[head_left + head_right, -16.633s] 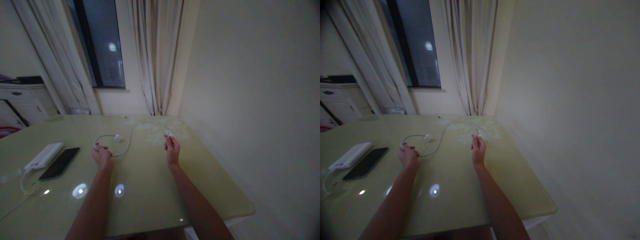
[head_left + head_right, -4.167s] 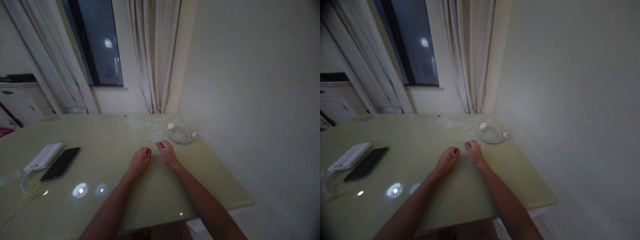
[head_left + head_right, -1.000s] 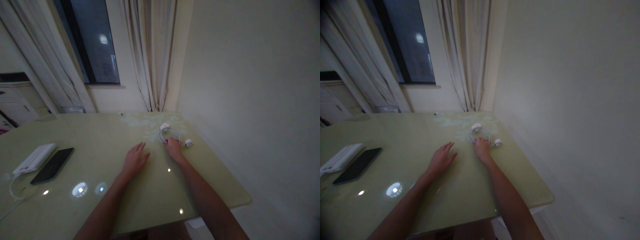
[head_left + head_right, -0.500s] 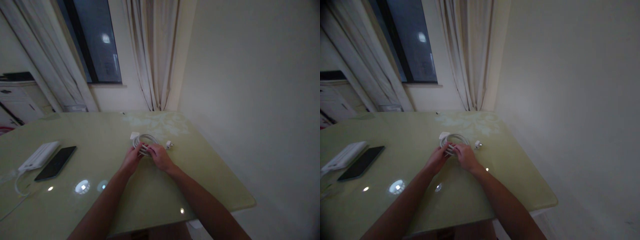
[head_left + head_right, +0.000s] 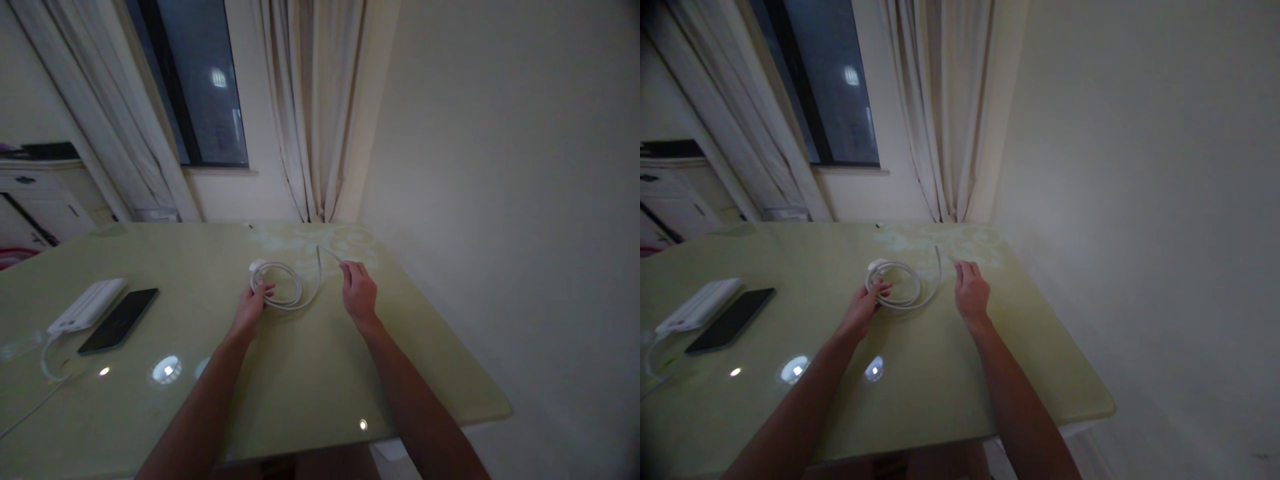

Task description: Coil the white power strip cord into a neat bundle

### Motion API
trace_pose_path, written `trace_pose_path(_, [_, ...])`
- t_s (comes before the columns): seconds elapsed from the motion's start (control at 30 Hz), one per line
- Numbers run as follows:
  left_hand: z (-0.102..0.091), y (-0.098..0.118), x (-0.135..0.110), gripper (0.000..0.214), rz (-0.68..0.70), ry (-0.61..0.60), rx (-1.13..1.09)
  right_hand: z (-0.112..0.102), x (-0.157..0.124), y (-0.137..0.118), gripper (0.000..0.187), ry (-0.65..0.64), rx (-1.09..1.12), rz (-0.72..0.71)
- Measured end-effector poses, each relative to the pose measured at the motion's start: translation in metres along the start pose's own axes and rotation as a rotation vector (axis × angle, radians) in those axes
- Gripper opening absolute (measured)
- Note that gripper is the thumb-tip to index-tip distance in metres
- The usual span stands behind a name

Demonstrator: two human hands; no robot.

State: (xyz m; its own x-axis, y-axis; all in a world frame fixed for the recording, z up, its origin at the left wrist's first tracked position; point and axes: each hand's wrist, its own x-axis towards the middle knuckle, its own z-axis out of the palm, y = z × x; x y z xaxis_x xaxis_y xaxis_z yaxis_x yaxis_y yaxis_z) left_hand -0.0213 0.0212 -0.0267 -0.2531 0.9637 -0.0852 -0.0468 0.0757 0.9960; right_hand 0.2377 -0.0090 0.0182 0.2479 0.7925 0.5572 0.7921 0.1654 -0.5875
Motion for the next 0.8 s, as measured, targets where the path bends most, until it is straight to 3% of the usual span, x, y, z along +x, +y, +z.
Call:
trace_pose_path(0.17, [-0.015,-0.001,0.009,0.045,0.297,0.053,0.47,0.006,-0.001,0.0,0.045,0.002,0.414,-0.036])
trace_pose_path(0.33, [-0.021,-0.002,0.011,0.044,0.416,0.084,0.689,0.019,-0.001,-0.001,0.043,0.016,0.738,-0.027])
trace_pose_path(0.5, [-0.018,-0.004,0.011,0.053,0.523,0.186,0.805,0.029,-0.006,-0.003,0.069,0.003,0.743,-0.09])
trace_pose_path(0.6, [-0.012,-0.002,0.006,0.05,0.591,0.125,0.762,0.03,-0.01,-0.006,0.077,-0.031,0.702,-0.139])
trace_pose_path(0.8, [0.005,0.015,-0.021,0.049,0.673,-0.053,0.399,0.033,-0.024,-0.018,0.073,-0.231,0.677,-0.383])
